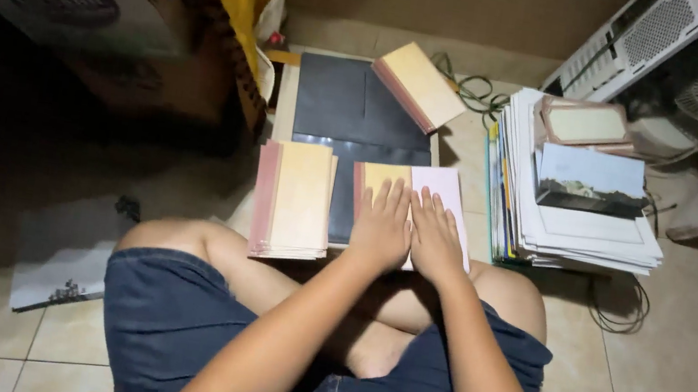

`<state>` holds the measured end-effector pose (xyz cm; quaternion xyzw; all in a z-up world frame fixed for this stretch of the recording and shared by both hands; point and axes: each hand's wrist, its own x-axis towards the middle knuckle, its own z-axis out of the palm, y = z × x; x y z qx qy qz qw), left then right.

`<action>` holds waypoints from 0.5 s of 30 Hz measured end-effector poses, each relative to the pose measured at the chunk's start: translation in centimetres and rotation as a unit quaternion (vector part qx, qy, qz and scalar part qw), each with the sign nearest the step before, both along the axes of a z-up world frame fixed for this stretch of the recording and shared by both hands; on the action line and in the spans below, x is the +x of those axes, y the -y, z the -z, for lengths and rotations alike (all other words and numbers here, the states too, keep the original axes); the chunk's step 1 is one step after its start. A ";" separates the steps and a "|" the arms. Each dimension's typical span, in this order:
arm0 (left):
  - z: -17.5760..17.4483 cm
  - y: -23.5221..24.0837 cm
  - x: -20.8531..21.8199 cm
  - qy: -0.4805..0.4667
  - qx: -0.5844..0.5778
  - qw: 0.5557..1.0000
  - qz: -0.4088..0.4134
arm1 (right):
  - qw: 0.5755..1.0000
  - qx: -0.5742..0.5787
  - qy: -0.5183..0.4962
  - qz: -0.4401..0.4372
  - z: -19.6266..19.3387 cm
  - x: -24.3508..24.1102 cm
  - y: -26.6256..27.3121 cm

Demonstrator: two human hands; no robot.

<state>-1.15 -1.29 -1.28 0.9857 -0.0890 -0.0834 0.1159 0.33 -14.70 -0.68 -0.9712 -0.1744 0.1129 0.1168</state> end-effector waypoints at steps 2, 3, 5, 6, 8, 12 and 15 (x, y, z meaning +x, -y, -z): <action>-0.2 -0.5 -0.1 0.001 -0.009 1.000 0.002 | 1.000 0.003 0.006 0.000 -0.5 1.1 -0.7; -0.3 -0.6 -0.2 -0.002 -0.022 1.000 0.005 | 1.000 0.003 0.007 0.002 -0.7 1.6 -0.9; 0.2 -0.7 0.1 0.002 -0.019 1.000 0.009 | 1.000 0.002 0.003 0.005 -1.3 0.7 -1.0; 0.5 -0.6 0.2 -0.002 -0.018 1.000 0.016 | 1.000 -0.002 -0.009 0.010 -1.5 0.0 -1.0; -0.1 -0.7 -0.1 -0.006 -0.014 1.000 0.020 | 1.000 -0.005 -0.012 0.016 -1.7 -0.7 -0.9; -0.6 -0.8 0.2 -0.012 -0.015 0.999 0.026 | 1.000 -0.004 -0.012 0.023 -1.9 1.3 -1.4; -0.5 -0.7 -0.2 -0.009 -0.025 0.999 0.018 | 1.000 -0.006 0.007 0.029 -1.7 3.9 -2.4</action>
